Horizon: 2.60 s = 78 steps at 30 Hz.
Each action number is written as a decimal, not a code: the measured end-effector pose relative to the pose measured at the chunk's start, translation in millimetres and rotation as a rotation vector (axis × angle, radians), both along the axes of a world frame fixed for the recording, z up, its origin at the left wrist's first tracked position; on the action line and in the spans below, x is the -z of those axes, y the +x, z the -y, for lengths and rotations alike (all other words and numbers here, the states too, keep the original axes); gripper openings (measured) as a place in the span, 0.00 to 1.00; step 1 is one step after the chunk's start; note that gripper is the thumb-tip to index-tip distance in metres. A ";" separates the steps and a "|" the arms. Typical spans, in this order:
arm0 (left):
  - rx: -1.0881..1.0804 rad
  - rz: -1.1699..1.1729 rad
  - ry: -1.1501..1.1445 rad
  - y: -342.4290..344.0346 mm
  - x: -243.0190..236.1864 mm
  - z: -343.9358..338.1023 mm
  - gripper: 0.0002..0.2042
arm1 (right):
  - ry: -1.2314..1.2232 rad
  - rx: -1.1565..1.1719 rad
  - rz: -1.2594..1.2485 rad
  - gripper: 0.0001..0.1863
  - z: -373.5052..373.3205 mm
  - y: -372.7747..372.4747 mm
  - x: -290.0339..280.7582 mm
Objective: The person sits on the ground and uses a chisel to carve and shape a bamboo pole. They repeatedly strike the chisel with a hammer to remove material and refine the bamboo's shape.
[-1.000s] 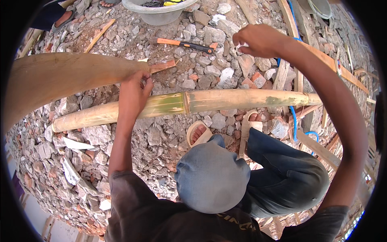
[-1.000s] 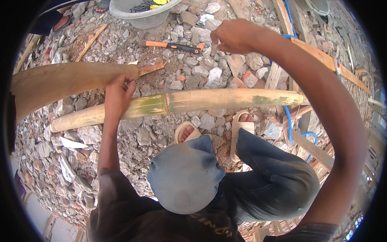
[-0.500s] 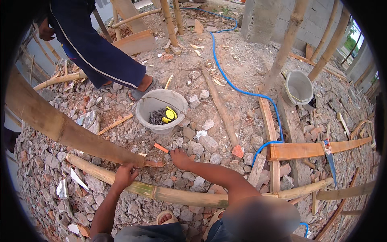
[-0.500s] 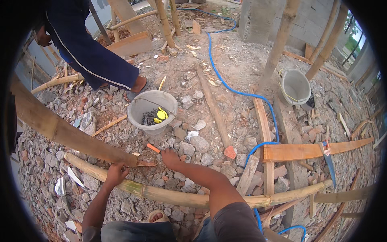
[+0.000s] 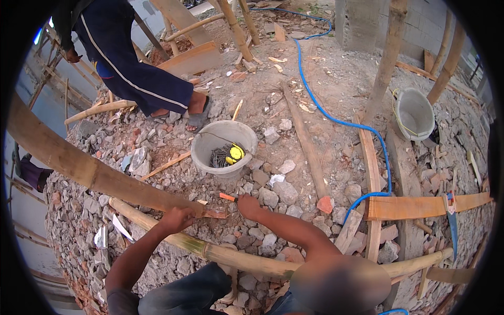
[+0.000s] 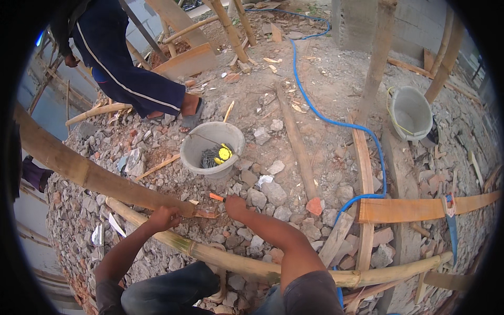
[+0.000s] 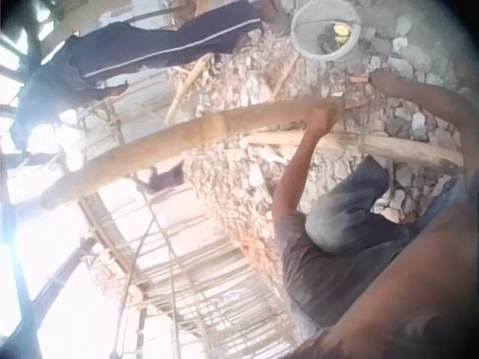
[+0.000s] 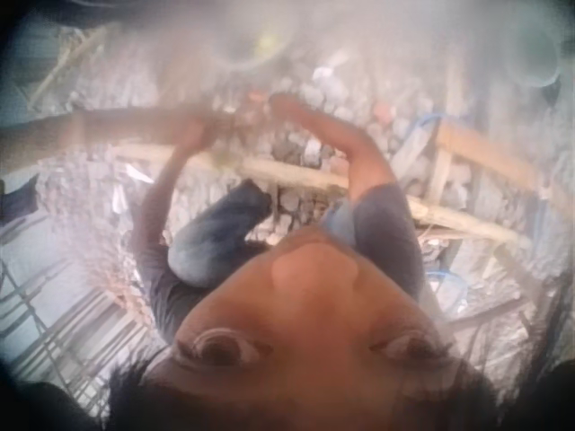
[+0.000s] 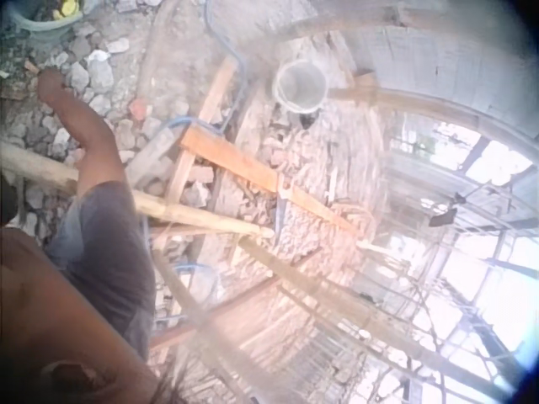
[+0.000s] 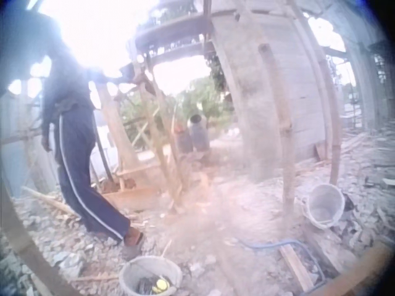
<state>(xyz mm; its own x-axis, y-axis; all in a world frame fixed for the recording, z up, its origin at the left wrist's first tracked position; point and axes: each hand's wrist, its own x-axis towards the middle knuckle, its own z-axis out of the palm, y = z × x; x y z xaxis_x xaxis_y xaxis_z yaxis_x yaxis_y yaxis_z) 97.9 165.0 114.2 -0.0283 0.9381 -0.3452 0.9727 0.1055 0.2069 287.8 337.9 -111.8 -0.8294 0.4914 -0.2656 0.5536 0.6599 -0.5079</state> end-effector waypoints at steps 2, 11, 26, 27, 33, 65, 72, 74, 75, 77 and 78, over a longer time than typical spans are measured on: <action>-0.033 0.086 0.008 -9.6 19.1 -3.1 0.10 | 0.093 -0.058 -0.057 0.19 11.7 11.1 -3.9; 0.098 0.296 -0.094 -27.4 77.6 -33.6 0.09 | -0.549 0.038 -0.160 0.19 21.9 113.9 -27.5; 0.071 0.052 -0.014 -33.2 129.7 -71.6 0.10 | -1.321 0.336 -0.274 0.10 58.6 120.5 -37.9; 0.020 0.096 -0.027 -35.9 136.0 -72.2 0.11 | -1.393 0.370 -0.281 0.10 59.2 110.1 -42.1; 0.154 -0.062 -0.117 -60.8 165.8 -70.0 0.07 | -1.330 0.341 -0.428 0.14 75.0 93.9 -19.7; 0.162 -0.534 -0.079 -42.7 167.0 -54.2 0.04 | -1.107 0.198 -0.199 0.13 76.5 87.6 -32.4; 0.193 -0.515 0.017 -48.0 165.1 -53.4 0.06 | -1.129 0.165 -0.228 0.13 76.3 87.6 -25.7; 0.180 -0.507 0.024 -45.3 164.1 -52.9 0.06 | -1.112 0.169 -0.206 0.13 77.4 85.4 -23.2; 0.166 -0.512 0.018 -45.5 164.9 -52.8 0.06 | -1.106 0.166 -0.200 0.13 77.6 83.7 -24.7; 0.139 -0.523 0.005 -45.7 165.7 -53.5 0.06 | -1.101 0.162 -0.197 0.13 76.9 82.9 -29.3; 0.127 -0.521 -0.001 -45.2 164.8 -53.7 0.06 | -1.102 0.159 -0.199 0.13 75.7 83.2 -32.8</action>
